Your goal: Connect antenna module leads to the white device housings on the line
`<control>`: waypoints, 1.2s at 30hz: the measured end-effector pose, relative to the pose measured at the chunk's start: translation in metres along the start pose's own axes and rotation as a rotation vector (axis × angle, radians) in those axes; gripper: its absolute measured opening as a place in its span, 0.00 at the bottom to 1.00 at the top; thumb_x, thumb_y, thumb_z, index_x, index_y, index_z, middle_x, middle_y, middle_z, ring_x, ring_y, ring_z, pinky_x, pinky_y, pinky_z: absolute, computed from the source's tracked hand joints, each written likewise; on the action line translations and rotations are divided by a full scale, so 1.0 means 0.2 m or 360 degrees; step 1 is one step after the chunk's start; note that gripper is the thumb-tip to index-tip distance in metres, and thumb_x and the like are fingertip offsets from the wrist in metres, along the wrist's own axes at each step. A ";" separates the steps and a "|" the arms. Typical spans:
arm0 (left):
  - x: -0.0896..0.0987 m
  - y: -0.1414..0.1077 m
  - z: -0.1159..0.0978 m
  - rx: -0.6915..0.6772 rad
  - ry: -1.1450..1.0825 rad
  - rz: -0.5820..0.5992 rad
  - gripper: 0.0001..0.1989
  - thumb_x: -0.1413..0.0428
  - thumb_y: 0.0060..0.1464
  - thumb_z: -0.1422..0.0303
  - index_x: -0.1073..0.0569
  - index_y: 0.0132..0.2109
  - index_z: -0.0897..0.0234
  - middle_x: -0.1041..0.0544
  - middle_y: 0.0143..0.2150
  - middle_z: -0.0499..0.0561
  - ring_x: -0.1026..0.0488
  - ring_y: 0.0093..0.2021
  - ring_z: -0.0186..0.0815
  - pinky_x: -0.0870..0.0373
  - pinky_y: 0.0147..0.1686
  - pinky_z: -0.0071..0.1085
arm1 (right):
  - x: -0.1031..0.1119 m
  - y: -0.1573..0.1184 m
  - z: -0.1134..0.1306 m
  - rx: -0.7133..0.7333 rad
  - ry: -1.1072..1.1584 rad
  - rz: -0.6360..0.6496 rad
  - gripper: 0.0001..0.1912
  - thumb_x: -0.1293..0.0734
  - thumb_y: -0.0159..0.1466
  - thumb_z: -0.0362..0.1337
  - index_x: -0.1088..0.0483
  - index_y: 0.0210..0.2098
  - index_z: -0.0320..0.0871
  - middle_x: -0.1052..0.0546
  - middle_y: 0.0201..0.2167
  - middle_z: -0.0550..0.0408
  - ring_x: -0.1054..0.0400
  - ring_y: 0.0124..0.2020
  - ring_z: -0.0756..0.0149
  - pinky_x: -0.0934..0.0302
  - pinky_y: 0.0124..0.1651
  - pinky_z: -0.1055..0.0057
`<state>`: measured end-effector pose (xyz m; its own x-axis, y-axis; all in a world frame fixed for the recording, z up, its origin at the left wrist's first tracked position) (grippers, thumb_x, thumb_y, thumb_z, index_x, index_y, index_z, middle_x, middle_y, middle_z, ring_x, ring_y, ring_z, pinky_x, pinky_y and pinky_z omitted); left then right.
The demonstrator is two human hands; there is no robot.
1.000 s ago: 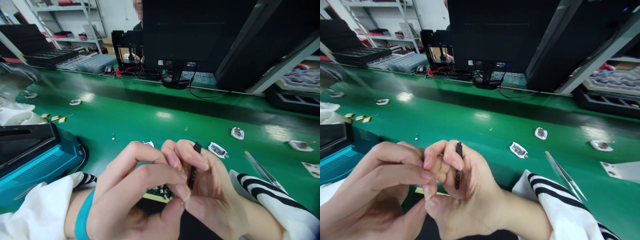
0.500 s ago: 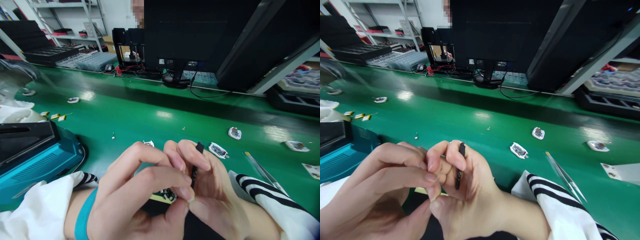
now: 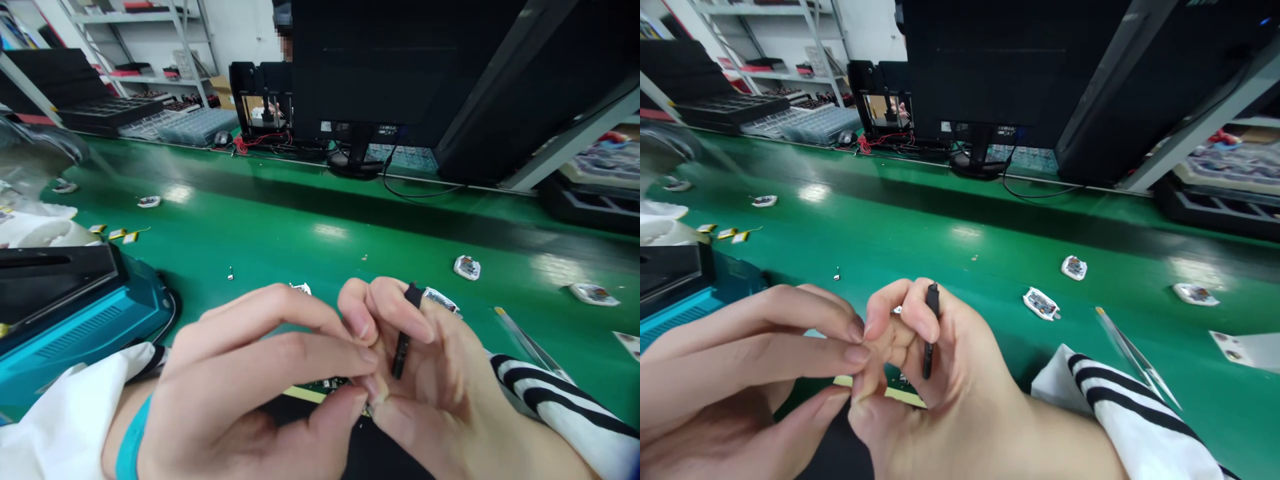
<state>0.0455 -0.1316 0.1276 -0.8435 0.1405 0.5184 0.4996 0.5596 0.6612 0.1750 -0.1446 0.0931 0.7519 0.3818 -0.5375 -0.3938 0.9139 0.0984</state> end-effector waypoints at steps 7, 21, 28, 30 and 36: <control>0.02 -0.01 0.00 -0.0133 0.0234 0.0059 0.09 0.44 0.44 0.77 0.27 0.34 0.60 0.24 0.33 0.46 0.26 0.31 0.28 0.26 0.31 0.18 | -0.01 -0.01 0.00 0.0121 -0.0225 -0.0240 0.20 0.39 0.42 0.17 0.55 0.22 0.42 0.41 0.27 0.65 0.45 0.21 0.84 0.49 0.21 0.84; 0.02 -0.05 0.03 -0.0115 0.0481 0.0188 0.05 0.43 0.47 0.68 0.26 0.34 0.60 0.24 0.35 0.45 0.26 0.30 0.29 0.24 0.26 0.17 | -0.01 0.01 0.02 0.0220 -0.0607 -0.0466 0.17 0.40 0.44 0.20 0.53 0.20 0.44 0.42 0.23 0.62 0.45 0.22 0.78 0.51 0.19 0.78; 0.01 -0.06 0.05 -0.0066 0.0464 0.0115 0.03 0.45 0.49 0.67 0.26 0.32 0.60 0.24 0.34 0.44 0.26 0.28 0.28 0.24 0.26 0.15 | 0.00 0.01 0.01 0.0273 -0.0616 -0.0430 0.18 0.39 0.45 0.21 0.55 0.20 0.44 0.41 0.24 0.62 0.45 0.23 0.79 0.47 0.22 0.78; 0.01 -0.06 0.05 -0.0054 0.0456 0.0094 0.03 0.45 0.48 0.70 0.27 0.32 0.60 0.24 0.33 0.43 0.26 0.26 0.26 0.25 0.24 0.14 | 0.01 0.01 0.00 0.0282 -0.0616 -0.0400 0.18 0.39 0.45 0.21 0.55 0.21 0.44 0.41 0.24 0.62 0.45 0.22 0.80 0.47 0.22 0.78; 0.01 -0.05 0.05 -0.0057 0.0499 0.0122 0.04 0.42 0.45 0.71 0.27 0.32 0.60 0.24 0.34 0.42 0.27 0.26 0.25 0.26 0.27 0.13 | 0.02 0.01 -0.01 0.0242 -0.0526 -0.0368 0.19 0.38 0.44 0.20 0.55 0.21 0.44 0.40 0.25 0.63 0.43 0.21 0.81 0.46 0.23 0.79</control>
Point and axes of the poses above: each hand's wrist, its own y-axis towards the middle knuckle, its own x-axis out of the back of the hand, z = x × y, the point moved 2 cm from there along y, towards the middle knuckle
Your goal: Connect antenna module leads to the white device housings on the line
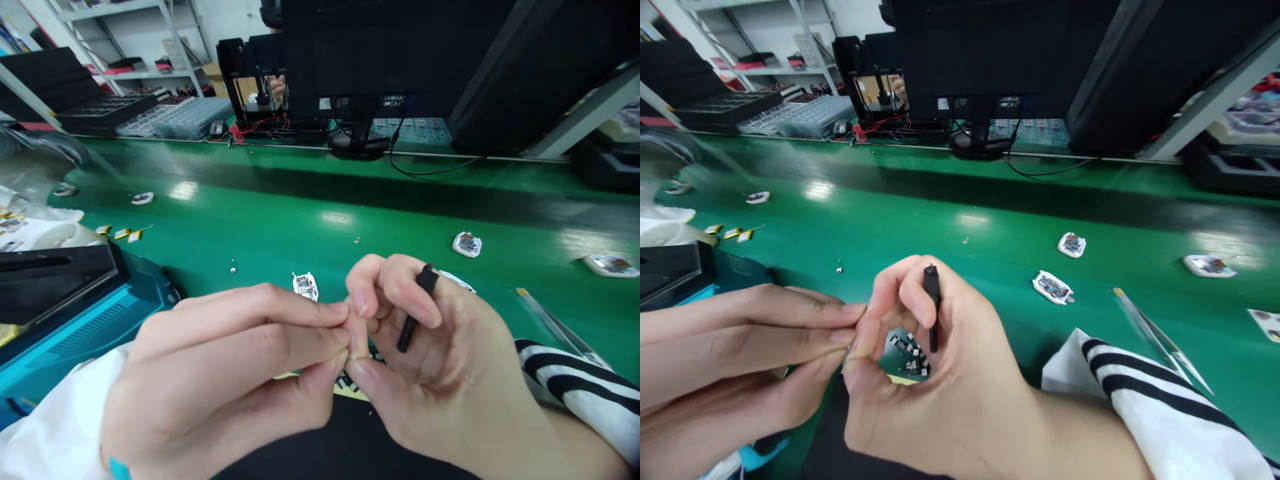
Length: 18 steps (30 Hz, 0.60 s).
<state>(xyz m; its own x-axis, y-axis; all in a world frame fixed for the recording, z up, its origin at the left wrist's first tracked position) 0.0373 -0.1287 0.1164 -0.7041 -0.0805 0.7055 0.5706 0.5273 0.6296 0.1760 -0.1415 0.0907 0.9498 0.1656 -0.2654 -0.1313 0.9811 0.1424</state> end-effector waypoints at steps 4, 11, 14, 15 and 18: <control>0.01 0.01 0.01 0.0077 -0.0170 0.0090 0.10 0.41 0.43 0.71 0.27 0.37 0.63 0.24 0.37 0.46 0.26 0.31 0.29 0.24 0.31 0.16 | 0.02 0.01 0.00 -0.0188 0.0240 0.0101 0.20 0.37 0.44 0.19 0.54 0.21 0.43 0.38 0.24 0.64 0.43 0.21 0.82 0.47 0.22 0.82; 0.01 -0.03 0.06 0.0110 -0.0426 0.0204 0.07 0.47 0.51 0.69 0.27 0.38 0.56 0.25 0.39 0.45 0.26 0.35 0.34 0.22 0.32 0.24 | 0.02 0.01 -0.02 -0.0614 0.0660 0.0333 0.16 0.29 0.45 0.30 0.42 0.25 0.44 0.35 0.23 0.63 0.39 0.25 0.79 0.41 0.28 0.82; 0.01 -0.05 0.08 0.0093 -0.0502 0.0301 0.08 0.47 0.51 0.68 0.27 0.39 0.53 0.25 0.38 0.47 0.25 0.31 0.34 0.22 0.27 0.26 | 0.01 0.00 -0.02 -0.0767 0.0818 0.0398 0.16 0.28 0.44 0.32 0.41 0.24 0.43 0.34 0.24 0.62 0.37 0.28 0.79 0.40 0.32 0.83; 0.01 -0.05 0.08 0.0088 -0.0524 0.0323 0.08 0.47 0.51 0.68 0.27 0.39 0.53 0.24 0.38 0.47 0.26 0.31 0.35 0.23 0.27 0.27 | 0.00 0.00 -0.02 -0.0813 0.0846 0.0421 0.16 0.28 0.44 0.32 0.41 0.24 0.43 0.34 0.24 0.62 0.37 0.28 0.79 0.40 0.32 0.83; 0.01 -0.05 0.08 0.0076 -0.0562 0.0332 0.10 0.46 0.50 0.69 0.27 0.40 0.52 0.24 0.36 0.47 0.26 0.34 0.37 0.23 0.27 0.28 | 0.01 -0.01 -0.03 -0.0858 0.0856 0.0422 0.16 0.29 0.45 0.31 0.42 0.25 0.43 0.35 0.23 0.63 0.38 0.27 0.80 0.40 0.33 0.84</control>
Point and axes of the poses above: each hand's wrist, its own y-axis towards the middle knuckle, its own x-axis out of the back of the hand, z = x × y, the point moved 2 cm from there along y, towards the middle knuckle
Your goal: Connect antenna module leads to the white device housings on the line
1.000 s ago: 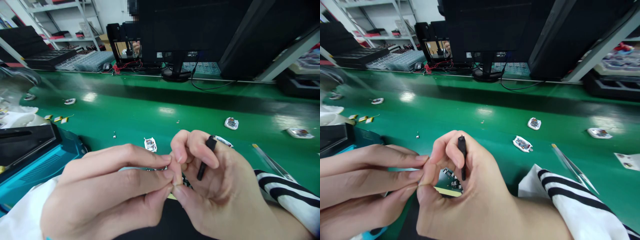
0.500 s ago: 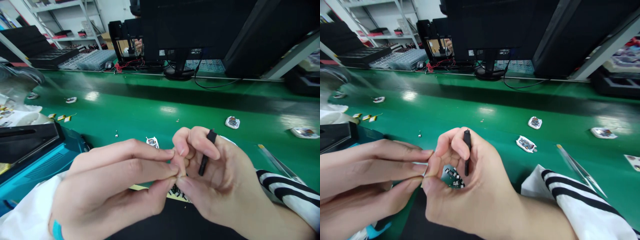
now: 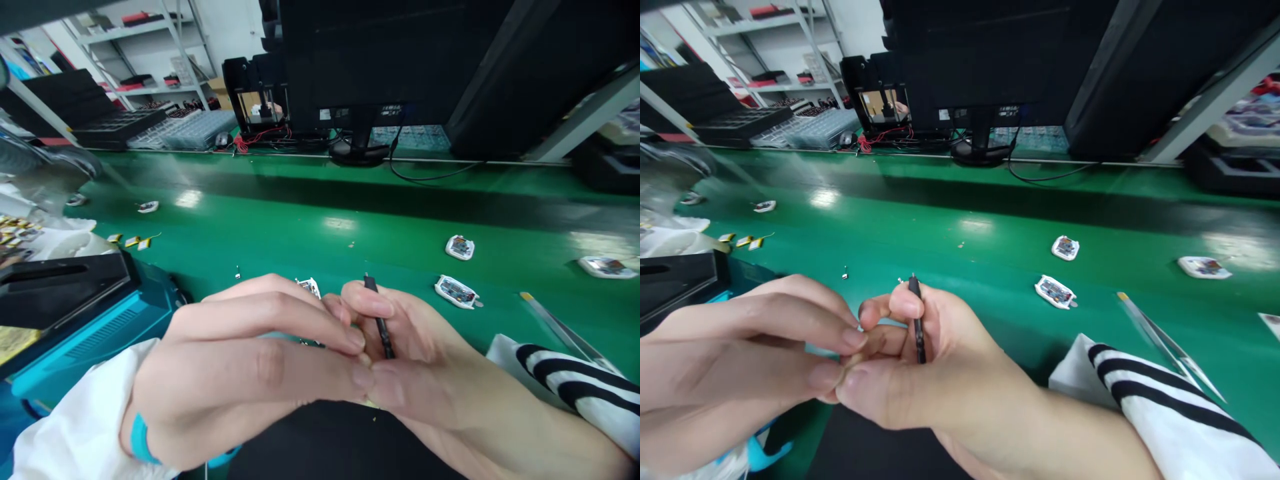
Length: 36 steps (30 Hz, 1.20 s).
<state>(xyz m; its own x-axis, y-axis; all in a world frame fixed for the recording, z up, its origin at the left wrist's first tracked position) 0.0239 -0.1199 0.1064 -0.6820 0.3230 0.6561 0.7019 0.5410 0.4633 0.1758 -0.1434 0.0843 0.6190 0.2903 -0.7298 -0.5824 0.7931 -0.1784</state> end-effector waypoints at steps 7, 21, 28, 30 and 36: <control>0.02 0.01 0.01 0.0014 -0.0109 0.0170 0.08 0.47 0.50 0.68 0.27 0.39 0.52 0.24 0.33 0.48 0.26 0.33 0.37 0.24 0.28 0.29 | -0.02 -0.02 0.02 -0.0169 -0.0028 -0.0017 0.18 0.28 0.44 0.30 0.45 0.24 0.41 0.38 0.20 0.64 0.45 0.24 0.81 0.47 0.28 0.83; 0.01 0.12 -0.09 -0.0151 -0.0099 -0.0025 0.08 0.41 0.44 0.76 0.33 0.30 0.62 0.23 0.28 0.46 0.26 0.29 0.30 0.25 0.31 0.22 | 0.01 -0.01 -0.02 0.0022 -0.0010 0.0122 0.15 0.28 0.44 0.30 0.41 0.24 0.42 0.37 0.21 0.63 0.45 0.23 0.80 0.47 0.27 0.81; 0.02 0.16 -0.13 -0.0270 -0.0097 0.0036 0.02 0.46 0.50 0.72 0.30 0.30 0.63 0.23 0.26 0.51 0.26 0.26 0.31 0.26 0.30 0.22 | -0.01 -0.02 -0.01 0.0057 -0.0097 -0.0071 0.16 0.30 0.46 0.32 0.45 0.24 0.43 0.38 0.25 0.62 0.43 0.27 0.79 0.44 0.30 0.82; 0.02 0.18 -0.13 -0.0287 -0.0073 -0.0001 0.03 0.47 0.51 0.71 0.30 0.31 0.62 0.24 0.24 0.51 0.26 0.25 0.31 0.26 0.27 0.21 | -0.01 -0.03 -0.01 0.0087 -0.0108 -0.0142 0.17 0.30 0.45 0.33 0.46 0.24 0.43 0.37 0.27 0.60 0.41 0.28 0.78 0.42 0.31 0.80; 0.01 0.15 -0.13 -0.0337 -0.0043 -0.0027 0.04 0.46 0.49 0.75 0.29 0.30 0.62 0.24 0.26 0.52 0.26 0.28 0.31 0.26 0.31 0.21 | -0.01 -0.03 -0.03 0.0176 -0.0224 -0.0202 0.19 0.29 0.43 0.32 0.46 0.25 0.44 0.36 0.28 0.60 0.39 0.29 0.75 0.40 0.31 0.77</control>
Point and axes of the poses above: each hand's wrist, its own y-axis towards the middle knuckle, its own x-axis out of the back of the hand, z = x × y, the point moved 2 cm from there along y, towards the middle knuckle
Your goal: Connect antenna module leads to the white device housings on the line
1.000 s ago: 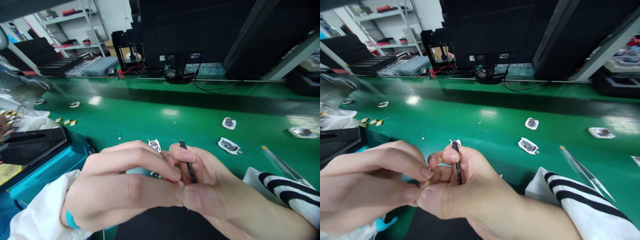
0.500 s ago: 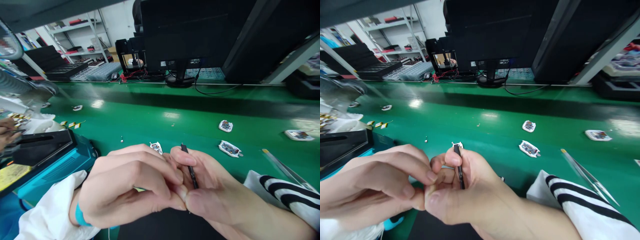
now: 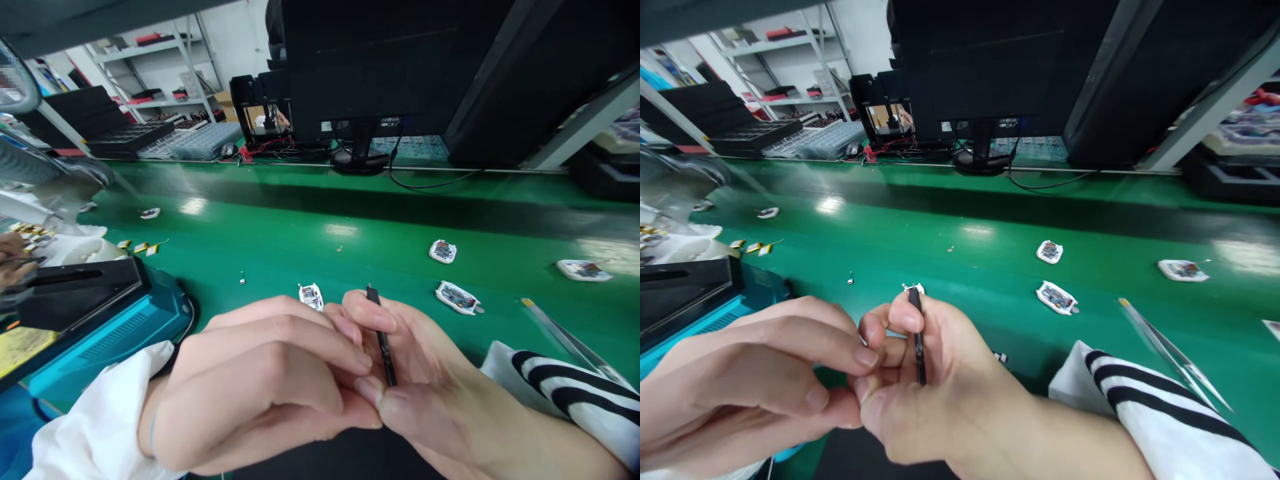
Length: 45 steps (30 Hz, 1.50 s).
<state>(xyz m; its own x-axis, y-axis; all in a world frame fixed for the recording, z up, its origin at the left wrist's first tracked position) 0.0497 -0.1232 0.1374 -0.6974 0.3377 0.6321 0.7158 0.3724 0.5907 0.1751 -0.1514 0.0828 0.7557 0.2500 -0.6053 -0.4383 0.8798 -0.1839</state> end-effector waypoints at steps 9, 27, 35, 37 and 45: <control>0.01 -0.05 0.00 0.0014 -0.0035 -0.0084 0.07 0.44 0.45 0.80 0.30 0.30 0.63 0.24 0.33 0.53 0.26 0.35 0.33 0.26 0.37 0.24 | -0.01 0.02 0.01 -0.0059 0.0319 0.0177 0.20 0.27 0.39 0.28 0.43 0.24 0.43 0.36 0.26 0.62 0.39 0.28 0.79 0.40 0.32 0.82; 0.01 -0.06 -0.01 0.0087 0.0274 -0.0182 0.08 0.42 0.41 0.80 0.29 0.32 0.68 0.24 0.29 0.49 0.26 0.31 0.29 0.26 0.34 0.17 | 0.00 0.01 0.01 0.0548 0.0113 0.0157 0.19 0.33 0.49 0.21 0.49 0.23 0.42 0.35 0.28 0.67 0.33 0.26 0.84 0.36 0.30 0.87; 0.01 -0.09 -0.06 0.0077 0.0484 -0.0145 0.12 0.41 0.42 0.80 0.28 0.37 0.67 0.25 0.33 0.48 0.27 0.34 0.29 0.27 0.37 0.19 | 0.01 -0.03 0.02 0.0797 -0.0322 -0.0022 0.22 0.33 0.46 0.18 0.52 0.21 0.43 0.37 0.29 0.64 0.32 0.25 0.80 0.34 0.27 0.84; -0.02 -0.10 -0.08 0.0104 0.0542 -0.0269 0.13 0.42 0.44 0.77 0.29 0.40 0.63 0.25 0.33 0.47 0.28 0.34 0.30 0.27 0.35 0.22 | 0.01 -0.04 0.02 0.0864 -0.0379 -0.0082 0.22 0.32 0.46 0.20 0.52 0.20 0.43 0.37 0.28 0.63 0.32 0.25 0.78 0.34 0.27 0.81; -0.07 -0.19 -0.08 0.0160 0.0570 -0.0411 0.16 0.46 0.49 0.69 0.32 0.47 0.53 0.26 0.38 0.47 0.28 0.35 0.37 0.26 0.34 0.32 | -0.01 -0.06 0.03 0.0789 -0.0433 -0.0230 0.22 0.31 0.46 0.23 0.51 0.18 0.43 0.35 0.26 0.61 0.33 0.23 0.73 0.34 0.26 0.75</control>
<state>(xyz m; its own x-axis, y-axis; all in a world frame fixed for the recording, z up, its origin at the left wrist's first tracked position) 0.0329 -0.1568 0.1146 -0.7835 -0.0913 0.6146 0.5006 0.4931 0.7115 0.1808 -0.1597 0.0913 0.9174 0.1506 -0.3684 -0.0909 0.9805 0.1743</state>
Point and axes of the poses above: each hand's wrist, its own y-axis towards the middle knuckle, its own x-axis out of the back of the hand, z = x × y, the point moved 2 cm from there along y, towards the middle knuckle
